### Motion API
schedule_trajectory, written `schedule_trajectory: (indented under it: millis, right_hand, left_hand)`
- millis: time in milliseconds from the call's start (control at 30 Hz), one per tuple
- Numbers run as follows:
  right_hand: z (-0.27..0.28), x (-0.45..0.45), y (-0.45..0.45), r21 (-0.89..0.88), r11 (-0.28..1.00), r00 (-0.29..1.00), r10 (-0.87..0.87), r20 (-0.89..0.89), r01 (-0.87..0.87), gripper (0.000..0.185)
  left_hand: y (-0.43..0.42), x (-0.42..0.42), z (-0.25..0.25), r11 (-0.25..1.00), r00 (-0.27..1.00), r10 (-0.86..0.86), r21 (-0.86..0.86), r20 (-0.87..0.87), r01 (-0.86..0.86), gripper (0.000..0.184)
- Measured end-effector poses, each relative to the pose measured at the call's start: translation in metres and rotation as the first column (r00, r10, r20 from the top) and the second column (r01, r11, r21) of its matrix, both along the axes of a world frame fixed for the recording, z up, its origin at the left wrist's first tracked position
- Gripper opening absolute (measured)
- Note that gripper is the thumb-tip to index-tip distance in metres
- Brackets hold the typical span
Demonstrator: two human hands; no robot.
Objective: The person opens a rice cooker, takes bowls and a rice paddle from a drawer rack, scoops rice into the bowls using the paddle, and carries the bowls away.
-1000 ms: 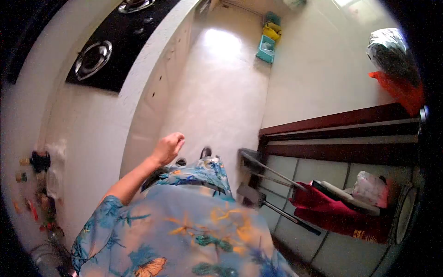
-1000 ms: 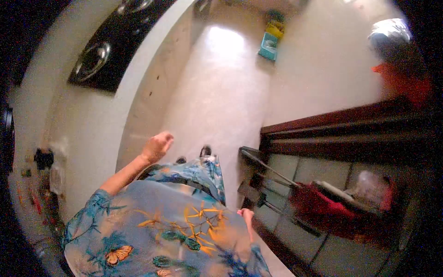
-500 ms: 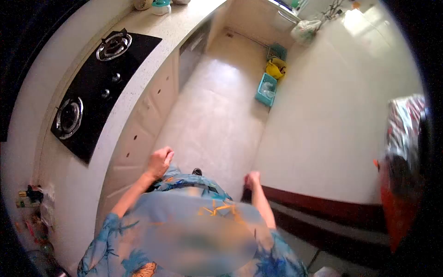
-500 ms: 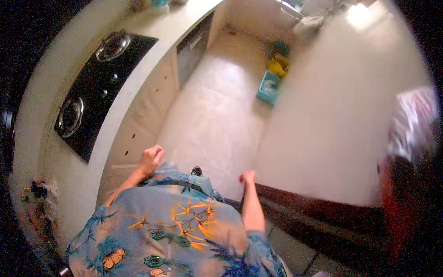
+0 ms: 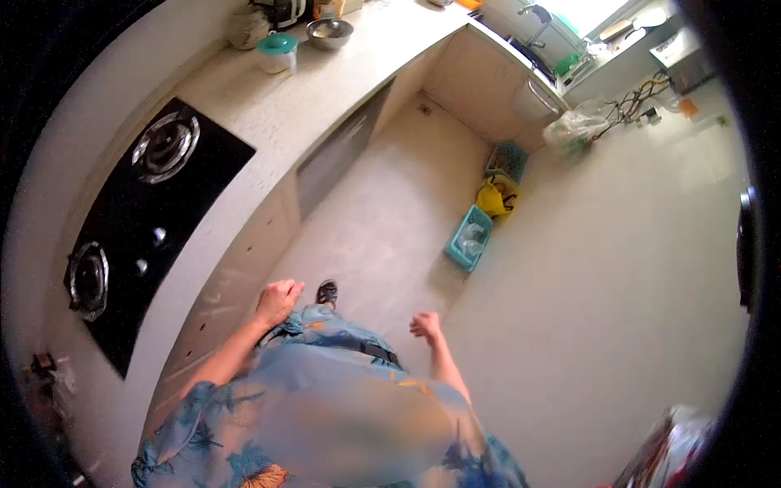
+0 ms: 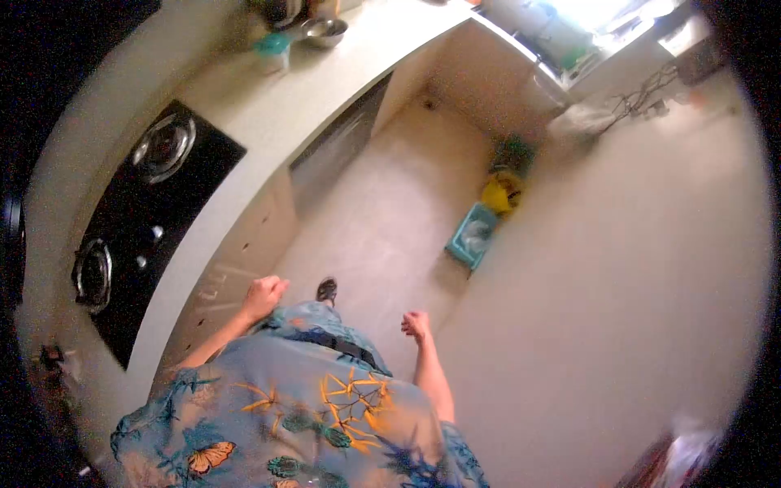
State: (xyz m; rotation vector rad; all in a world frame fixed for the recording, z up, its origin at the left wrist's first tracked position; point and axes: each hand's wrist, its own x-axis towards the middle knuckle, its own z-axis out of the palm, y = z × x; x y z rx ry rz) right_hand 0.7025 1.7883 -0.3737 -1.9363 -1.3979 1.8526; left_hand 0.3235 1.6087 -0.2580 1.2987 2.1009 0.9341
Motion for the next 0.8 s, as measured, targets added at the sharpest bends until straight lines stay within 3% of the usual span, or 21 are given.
schedule_trajectory:
  millis: [133, 267, 333, 433, 500, 533, 600, 633, 700, 733, 767, 800]
  right_hand:
    - [0.008, 0.034, 0.047, -0.094, 0.973, 0.965, -0.194, 0.175, 0.212, 0.012]
    - [0.012, 0.064, 0.119, -0.209, 0.936, 0.938, -0.224, 0.264, 0.282, 0.011]
    - [0.003, 0.061, 0.169, -0.241, 0.899, 0.925, -0.323, 0.203, 0.366, 0.008]
    - [-0.016, 0.015, 0.263, -0.223, 0.960, 0.953, -0.102, 0.286, 0.170, 0.006]
    - [-0.037, -0.038, 0.331, -0.112, 0.993, 0.981, 0.047, 0.191, -0.026, 0.019]
    - [-0.049, -0.071, 0.369, -0.054, 0.990, 0.980, 0.134, 0.146, -0.127, 0.026]
    - [-0.059, -0.154, 0.431, -0.012, 0.891, 0.843, 0.435, 0.316, -0.455, 0.021]
    - [-0.074, -0.189, 0.459, -0.033, 0.681, 0.614, 0.679, 0.403, -0.732, 0.024]
    - [-0.073, -0.260, 0.487, -0.071, 0.816, 0.819, 0.574, -0.021, -0.574, 0.019]
    - [-0.065, -0.299, 0.500, -0.083, 0.782, 0.786, 0.610, -0.099, -0.617, 0.026]
    - [-0.093, -0.324, 0.519, -0.062, 0.728, 0.712, 0.644, -0.280, -0.683, 0.028]
    - [-0.116, -0.348, 0.520, -0.046, 0.772, 0.716, 0.562, -0.414, -0.634, 0.035]
  left_hand:
    - [0.100, -0.017, 0.024, 0.996, 0.998, -0.067, 0.056, -0.016, 0.068, 0.031]
    - [0.153, -0.033, 0.031, 0.996, 0.995, 0.068, 0.052, 0.075, -0.072, 0.031]
    - [0.153, -0.041, 0.013, 0.983, 0.977, 0.182, 0.015, 0.108, -0.185, 0.031]
    - [0.138, -0.045, -0.016, 0.912, 0.907, 0.405, -0.126, 0.114, -0.391, 0.031]
    - [0.135, -0.036, -0.016, 0.755, 0.739, 0.649, -0.274, 0.183, -0.595, 0.034]
    - [0.140, -0.029, -0.015, 0.726, 0.710, 0.681, -0.292, 0.181, -0.622, 0.034]
    - [0.151, -0.004, -0.012, 0.572, 0.569, 0.813, -0.353, 0.125, -0.740, 0.035]
    - [0.163, 0.013, -0.011, 0.533, 0.531, 0.839, -0.377, 0.117, -0.758, 0.035]
    - [0.183, 0.047, -0.007, 0.411, 0.392, 0.909, -0.450, 0.138, -0.793, 0.034]
    - [0.194, 0.068, -0.015, 0.360, 0.291, 0.932, -0.475, 0.216, -0.803, 0.034]
    - [0.213, 0.087, -0.009, 0.308, 0.261, 0.951, -0.500, 0.165, -0.809, 0.035]
    - [0.217, 0.110, -0.019, 0.288, 0.259, 0.957, -0.531, 0.130, -0.797, 0.034]
